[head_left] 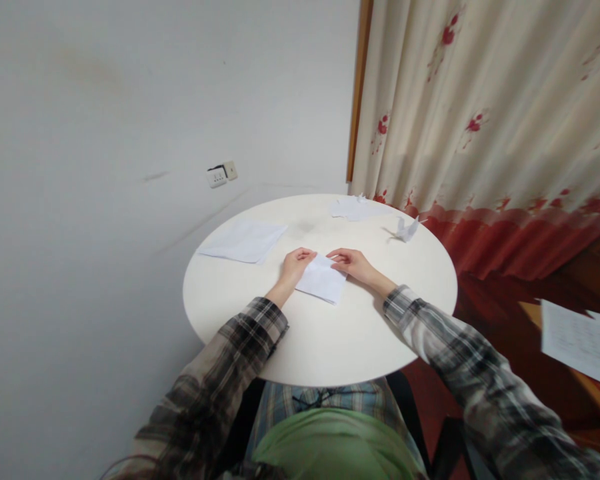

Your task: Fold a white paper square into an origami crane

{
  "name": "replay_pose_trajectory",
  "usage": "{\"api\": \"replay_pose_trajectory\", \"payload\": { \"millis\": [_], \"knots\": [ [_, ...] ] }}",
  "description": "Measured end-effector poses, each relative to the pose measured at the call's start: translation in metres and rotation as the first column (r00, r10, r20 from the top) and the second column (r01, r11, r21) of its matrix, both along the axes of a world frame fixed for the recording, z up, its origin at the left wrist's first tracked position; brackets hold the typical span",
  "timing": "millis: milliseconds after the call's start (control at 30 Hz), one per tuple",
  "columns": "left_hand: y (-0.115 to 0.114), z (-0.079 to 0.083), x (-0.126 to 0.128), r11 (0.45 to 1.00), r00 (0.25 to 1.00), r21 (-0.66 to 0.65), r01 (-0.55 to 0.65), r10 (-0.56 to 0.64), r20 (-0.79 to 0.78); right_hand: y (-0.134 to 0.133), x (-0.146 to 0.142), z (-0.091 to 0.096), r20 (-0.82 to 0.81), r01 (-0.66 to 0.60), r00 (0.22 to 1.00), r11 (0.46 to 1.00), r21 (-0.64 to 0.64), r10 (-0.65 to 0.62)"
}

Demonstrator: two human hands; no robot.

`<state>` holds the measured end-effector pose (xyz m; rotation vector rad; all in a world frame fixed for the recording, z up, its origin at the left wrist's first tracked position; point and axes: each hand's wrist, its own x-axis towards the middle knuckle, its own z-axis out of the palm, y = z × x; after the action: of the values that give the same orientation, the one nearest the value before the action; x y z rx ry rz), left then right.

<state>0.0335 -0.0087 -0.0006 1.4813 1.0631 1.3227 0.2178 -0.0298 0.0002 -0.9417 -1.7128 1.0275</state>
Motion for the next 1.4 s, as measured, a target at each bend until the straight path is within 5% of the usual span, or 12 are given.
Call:
{"api": "replay_pose_trajectory", "payload": {
  "millis": [800,1133,1400],
  "knots": [
    [-0.0042,0.0061,0.0019,0.997,0.997,-0.016,0.069,-0.069,0.02,0.0022,0.0001,-0.004,0.066,0.004,0.998,0.999,-0.033,-0.002],
    [-0.0071,0.0035,0.0035,0.971,0.981,-0.144,0.189,-0.193,-0.019,0.0021,-0.001,0.0002,0.016,0.17,0.985,0.985,0.025,-0.17],
    [-0.0033,0.0003,0.0032,0.975,0.987,-0.158,0.159,-0.163,-0.011,0.0018,-0.001,-0.0002,-0.009,0.148,0.989,0.989,0.03,-0.148]
  ]
}}
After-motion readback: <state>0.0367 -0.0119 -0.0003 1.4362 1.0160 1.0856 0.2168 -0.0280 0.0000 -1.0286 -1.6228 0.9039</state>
